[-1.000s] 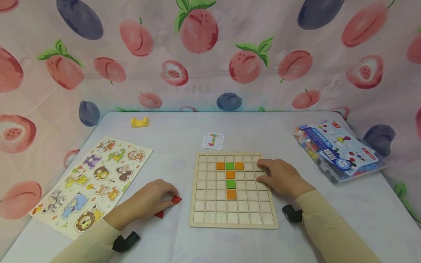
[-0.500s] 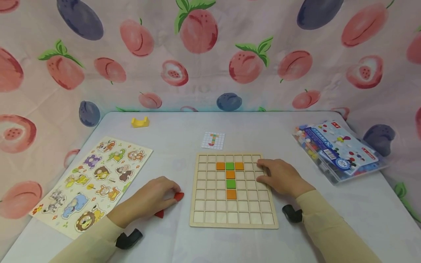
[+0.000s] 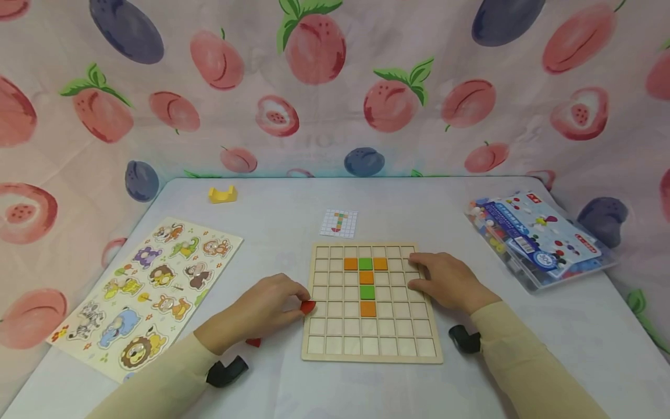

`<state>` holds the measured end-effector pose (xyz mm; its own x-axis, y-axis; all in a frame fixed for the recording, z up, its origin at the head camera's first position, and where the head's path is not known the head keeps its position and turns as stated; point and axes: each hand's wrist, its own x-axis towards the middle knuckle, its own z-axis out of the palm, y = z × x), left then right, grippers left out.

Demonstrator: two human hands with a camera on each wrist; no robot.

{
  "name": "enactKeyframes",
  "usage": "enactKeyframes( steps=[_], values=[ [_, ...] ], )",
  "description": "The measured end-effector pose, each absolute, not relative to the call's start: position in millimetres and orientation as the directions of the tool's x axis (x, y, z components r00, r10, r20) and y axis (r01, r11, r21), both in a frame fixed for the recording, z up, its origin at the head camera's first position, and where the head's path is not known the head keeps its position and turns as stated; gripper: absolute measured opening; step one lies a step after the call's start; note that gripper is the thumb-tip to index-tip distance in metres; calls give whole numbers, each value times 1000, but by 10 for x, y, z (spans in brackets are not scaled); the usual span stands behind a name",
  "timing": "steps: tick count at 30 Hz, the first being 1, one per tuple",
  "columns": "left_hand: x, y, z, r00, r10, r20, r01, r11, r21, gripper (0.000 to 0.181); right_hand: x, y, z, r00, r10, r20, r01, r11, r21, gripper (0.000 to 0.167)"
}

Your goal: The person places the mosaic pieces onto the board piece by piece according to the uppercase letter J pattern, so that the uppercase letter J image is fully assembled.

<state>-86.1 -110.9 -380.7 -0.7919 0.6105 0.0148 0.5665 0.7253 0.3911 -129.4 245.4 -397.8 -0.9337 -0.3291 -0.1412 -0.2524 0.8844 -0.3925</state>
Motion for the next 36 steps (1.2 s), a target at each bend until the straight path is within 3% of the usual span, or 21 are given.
enactKeyframes(
  steps=[19, 36],
  values=[
    [-981, -725, -3752, -750, 662, 3, 601, 679, 422, 13, -1310, 2458, -3986, -932, -325, -158, -243, 887, -393, 61],
    [-1009, -403, -3778, -694, 720, -14, 672, 656, 343, 12, -1319, 2472, -3998, -931, -332, -153, -253, 887, -386, 61]
  ],
)
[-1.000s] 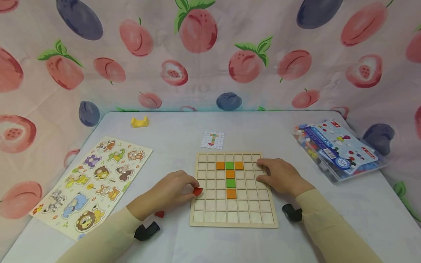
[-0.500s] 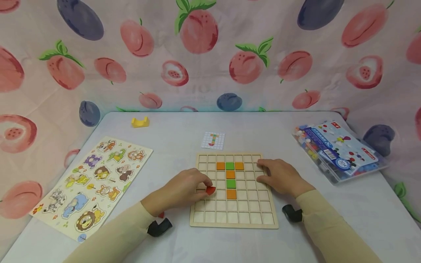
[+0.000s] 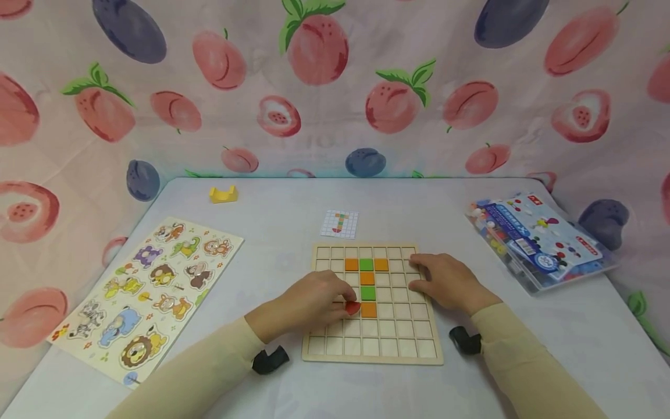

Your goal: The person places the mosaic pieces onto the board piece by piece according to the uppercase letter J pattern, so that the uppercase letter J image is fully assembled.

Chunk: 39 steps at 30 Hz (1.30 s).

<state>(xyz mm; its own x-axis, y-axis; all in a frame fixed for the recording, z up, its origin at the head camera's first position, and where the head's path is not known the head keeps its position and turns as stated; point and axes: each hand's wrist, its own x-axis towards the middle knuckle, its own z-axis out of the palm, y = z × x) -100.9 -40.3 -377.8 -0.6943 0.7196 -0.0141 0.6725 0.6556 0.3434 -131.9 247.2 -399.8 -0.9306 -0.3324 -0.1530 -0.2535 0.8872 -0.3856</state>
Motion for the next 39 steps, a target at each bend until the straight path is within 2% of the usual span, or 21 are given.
enactKeyframes(
  steps=[12, 30, 39],
  values=[
    [-980, -232, -3806, -695, 714, -85, 645, 672, 365, 14, -1319, 2470, -4004, -929, -339, -148, -261, 885, -386, 61],
    [-961, -169, -3857, -654, 753, -73, 681, 629, 374, 17, -1325, 2485, -4004, -926, -354, -132, -280, 877, -391, 60],
    [-945, -153, -3887, -634, 770, -72, 704, 613, 359, 12, -1326, 2479, -4002, -926, -349, -142, -272, 882, -385, 60]
  ],
)
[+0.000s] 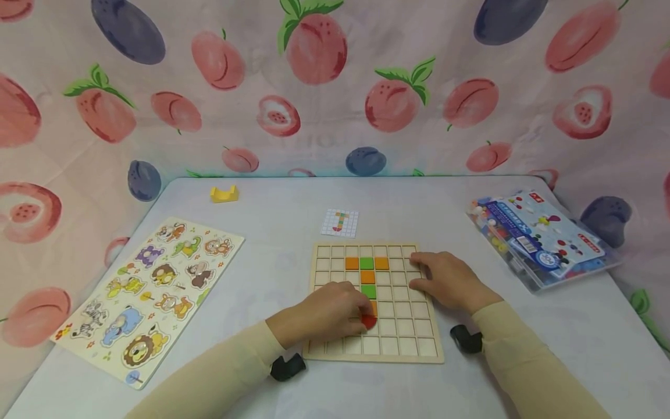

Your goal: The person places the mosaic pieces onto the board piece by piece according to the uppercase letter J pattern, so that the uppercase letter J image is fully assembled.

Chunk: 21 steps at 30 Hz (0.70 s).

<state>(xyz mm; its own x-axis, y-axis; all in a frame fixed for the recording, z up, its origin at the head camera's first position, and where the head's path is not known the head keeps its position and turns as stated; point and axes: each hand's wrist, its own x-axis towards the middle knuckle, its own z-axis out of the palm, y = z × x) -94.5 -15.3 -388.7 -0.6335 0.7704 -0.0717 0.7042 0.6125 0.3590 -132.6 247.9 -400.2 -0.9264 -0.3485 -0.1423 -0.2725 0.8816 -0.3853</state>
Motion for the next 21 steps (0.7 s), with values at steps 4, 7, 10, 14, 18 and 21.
enactKeyframes(
  steps=[4, 7, 10, 14, 18, 21],
  values=[
    [-944, -139, -3896, -631, 773, -73, 708, 611, 354, 8, -1329, 2478, -4001, -927, -343, -148, -266, 884, -385, 61],
    [-944, -129, -3897, -629, 774, -75, 711, 611, 348, 8, -1327, 2479, -4001, -928, -343, -149, -264, 883, -388, 61],
    [-945, -120, -3894, -627, 775, -75, 713, 610, 345, 8, -1325, 2482, -4002, -926, -350, -141, -273, 879, -391, 59],
    [-943, -113, -3886, -632, 771, -83, 706, 616, 351, 8, -1325, 2485, -4004, -925, -356, -134, -280, 876, -394, 59],
    [-938, -108, -3879, -635, 768, -84, 701, 618, 357, 9, -1326, 2486, -4003, -926, -353, -137, -275, 876, -396, 59],
    [-933, -105, -3871, -637, 767, -84, 698, 619, 360, 10, -1323, 2487, -4002, -926, -351, -137, -272, 876, -399, 60]
  ],
)
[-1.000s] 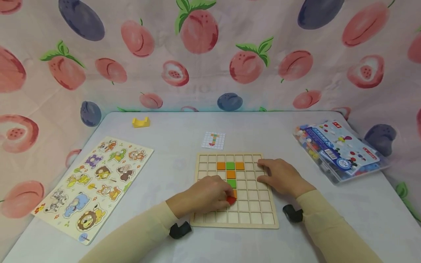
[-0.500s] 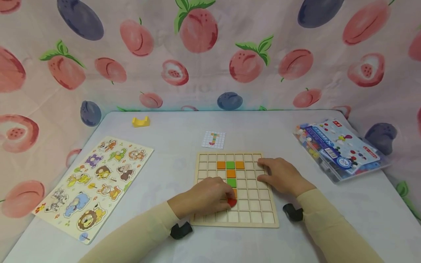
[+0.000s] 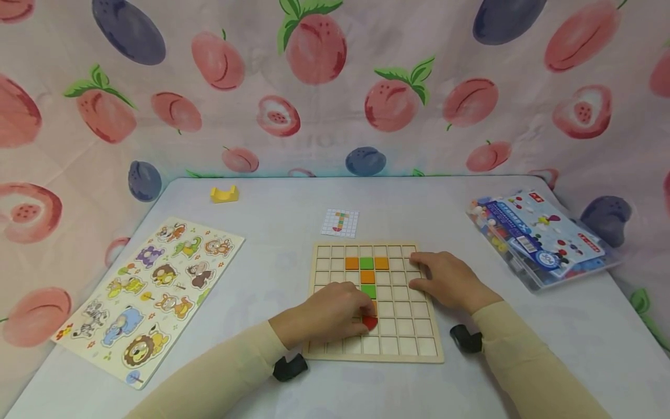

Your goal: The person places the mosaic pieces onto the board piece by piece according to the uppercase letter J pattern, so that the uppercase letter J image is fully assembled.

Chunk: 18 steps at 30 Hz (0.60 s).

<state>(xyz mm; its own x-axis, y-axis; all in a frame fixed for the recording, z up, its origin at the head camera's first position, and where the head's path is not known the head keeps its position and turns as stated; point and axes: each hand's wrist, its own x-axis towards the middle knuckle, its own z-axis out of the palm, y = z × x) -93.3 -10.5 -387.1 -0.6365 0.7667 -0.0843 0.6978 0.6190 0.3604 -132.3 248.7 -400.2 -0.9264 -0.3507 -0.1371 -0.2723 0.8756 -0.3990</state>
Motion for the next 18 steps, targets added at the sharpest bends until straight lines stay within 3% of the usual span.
enactKeyframes(
  steps=[18],
  values=[
    [-944, -79, -3921, -637, 768, -64, 705, 615, 352, 12, -1316, 2469, -3996, -931, -334, -151, -250, 880, -404, 61]
  ],
)
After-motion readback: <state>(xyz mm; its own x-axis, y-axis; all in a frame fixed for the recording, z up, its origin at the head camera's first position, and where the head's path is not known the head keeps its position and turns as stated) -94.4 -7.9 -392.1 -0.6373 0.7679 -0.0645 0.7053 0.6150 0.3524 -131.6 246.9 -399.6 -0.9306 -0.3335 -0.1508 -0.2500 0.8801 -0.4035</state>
